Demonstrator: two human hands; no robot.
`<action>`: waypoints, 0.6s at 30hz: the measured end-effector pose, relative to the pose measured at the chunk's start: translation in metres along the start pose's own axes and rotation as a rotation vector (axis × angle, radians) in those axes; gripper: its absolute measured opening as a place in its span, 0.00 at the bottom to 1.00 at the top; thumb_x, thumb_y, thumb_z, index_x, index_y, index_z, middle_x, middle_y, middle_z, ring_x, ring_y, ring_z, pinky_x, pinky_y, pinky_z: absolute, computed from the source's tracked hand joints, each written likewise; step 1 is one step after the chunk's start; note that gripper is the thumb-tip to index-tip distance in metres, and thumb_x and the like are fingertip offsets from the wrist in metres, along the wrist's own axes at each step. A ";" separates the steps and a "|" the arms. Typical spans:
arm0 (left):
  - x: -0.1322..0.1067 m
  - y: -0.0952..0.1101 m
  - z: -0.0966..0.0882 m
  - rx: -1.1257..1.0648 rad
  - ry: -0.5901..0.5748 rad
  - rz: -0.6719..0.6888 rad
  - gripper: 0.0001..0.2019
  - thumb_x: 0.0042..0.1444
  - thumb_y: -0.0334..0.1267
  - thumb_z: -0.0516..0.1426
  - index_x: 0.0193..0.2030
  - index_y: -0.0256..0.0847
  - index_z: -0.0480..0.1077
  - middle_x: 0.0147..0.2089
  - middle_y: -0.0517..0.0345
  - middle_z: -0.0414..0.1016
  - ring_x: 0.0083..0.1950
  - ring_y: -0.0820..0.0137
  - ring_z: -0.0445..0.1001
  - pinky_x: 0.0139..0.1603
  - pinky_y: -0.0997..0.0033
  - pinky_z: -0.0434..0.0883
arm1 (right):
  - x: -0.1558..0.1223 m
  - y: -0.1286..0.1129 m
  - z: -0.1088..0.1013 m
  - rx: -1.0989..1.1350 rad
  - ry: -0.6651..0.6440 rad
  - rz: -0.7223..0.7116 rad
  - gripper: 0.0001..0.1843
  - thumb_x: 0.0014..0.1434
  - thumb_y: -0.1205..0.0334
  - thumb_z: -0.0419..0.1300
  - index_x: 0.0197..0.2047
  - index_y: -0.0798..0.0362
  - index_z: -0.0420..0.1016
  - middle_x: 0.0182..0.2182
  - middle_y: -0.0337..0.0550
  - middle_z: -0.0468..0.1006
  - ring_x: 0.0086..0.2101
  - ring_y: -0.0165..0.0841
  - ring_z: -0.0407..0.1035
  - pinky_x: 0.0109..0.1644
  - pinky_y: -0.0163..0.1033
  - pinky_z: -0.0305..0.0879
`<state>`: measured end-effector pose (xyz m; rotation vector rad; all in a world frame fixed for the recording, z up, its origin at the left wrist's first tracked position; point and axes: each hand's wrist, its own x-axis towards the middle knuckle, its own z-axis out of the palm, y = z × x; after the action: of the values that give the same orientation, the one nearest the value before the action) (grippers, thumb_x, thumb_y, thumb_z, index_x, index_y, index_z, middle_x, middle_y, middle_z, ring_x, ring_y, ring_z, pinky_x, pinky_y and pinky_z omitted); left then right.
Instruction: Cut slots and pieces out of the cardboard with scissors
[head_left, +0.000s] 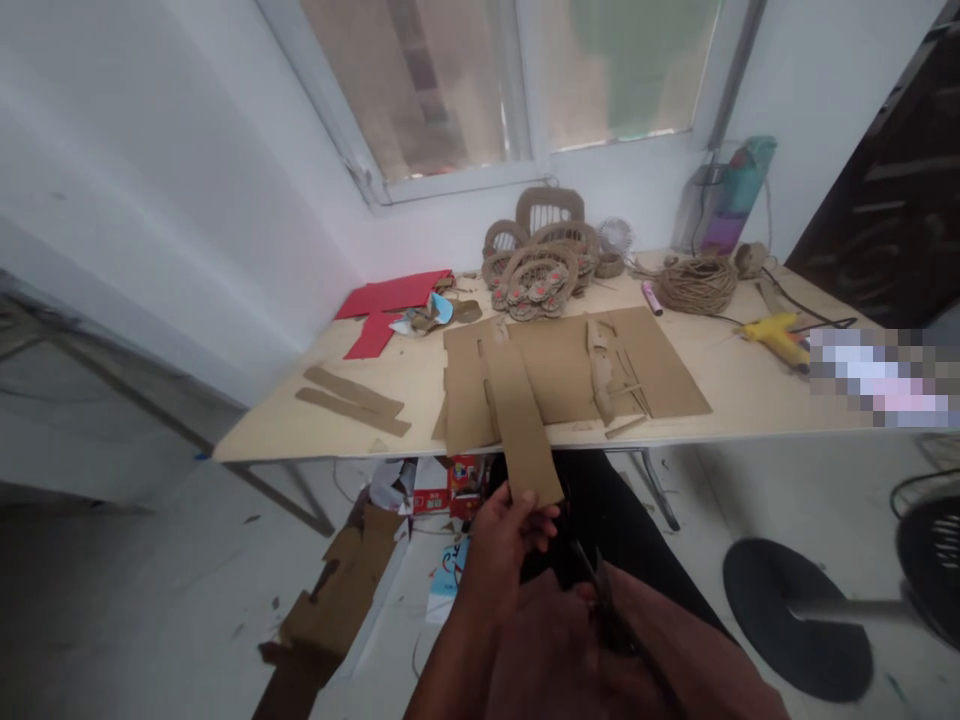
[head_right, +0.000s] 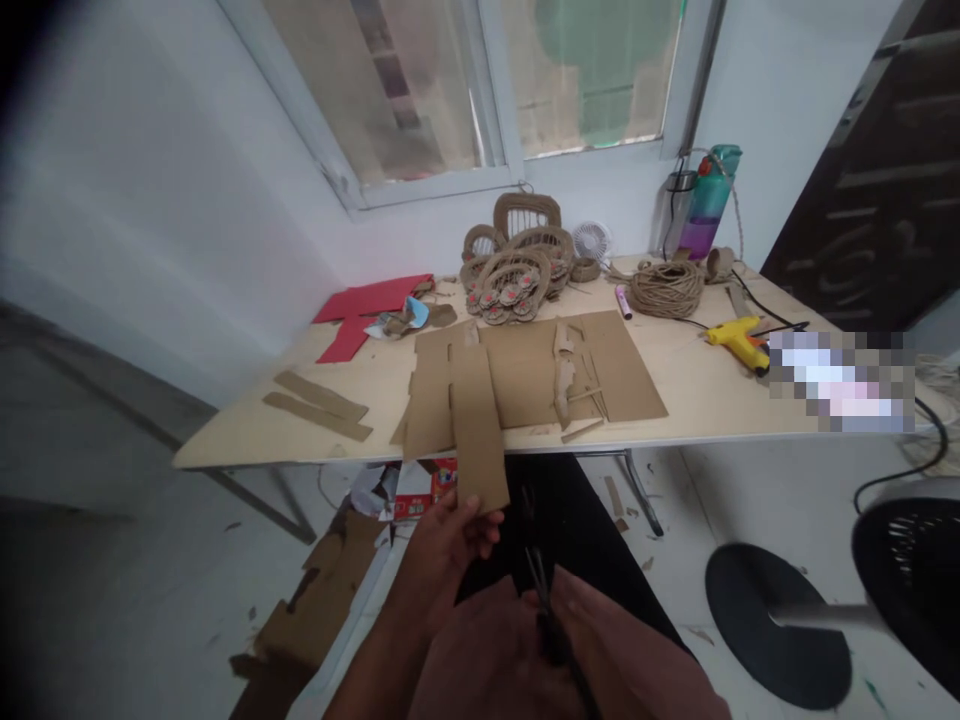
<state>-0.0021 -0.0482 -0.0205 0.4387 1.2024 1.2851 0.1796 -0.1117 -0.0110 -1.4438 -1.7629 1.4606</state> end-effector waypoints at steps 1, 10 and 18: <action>0.000 0.000 0.000 -0.004 -0.002 -0.006 0.11 0.46 0.38 0.62 0.36 0.36 0.68 0.25 0.52 0.77 0.22 0.73 0.70 0.22 0.76 0.62 | 0.005 0.000 -0.002 0.006 -0.016 0.001 0.19 0.58 0.56 0.62 0.53 0.44 0.70 0.50 0.44 0.74 0.49 0.44 0.69 0.52 0.49 0.66; -0.010 -0.007 -0.001 -0.017 0.029 -0.040 0.11 0.45 0.37 0.62 0.35 0.37 0.68 0.29 0.53 0.78 0.26 0.71 0.73 0.25 0.75 0.66 | 0.026 0.039 0.016 0.226 0.060 0.002 0.29 0.56 0.53 0.57 0.57 0.59 0.63 0.38 0.49 0.77 0.52 0.45 0.66 0.59 0.49 0.58; -0.003 -0.011 0.007 -0.018 0.032 -0.054 0.08 0.45 0.36 0.63 0.32 0.37 0.70 0.30 0.53 0.79 0.30 0.70 0.75 0.31 0.73 0.69 | 0.021 0.030 0.006 0.316 -0.051 0.023 0.28 0.55 0.52 0.62 0.57 0.51 0.65 0.51 0.50 0.72 0.52 0.44 0.66 0.59 0.50 0.59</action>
<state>0.0095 -0.0524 -0.0256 0.3711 1.2207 1.2600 0.1799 -0.0988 -0.0455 -1.2762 -1.4651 1.7115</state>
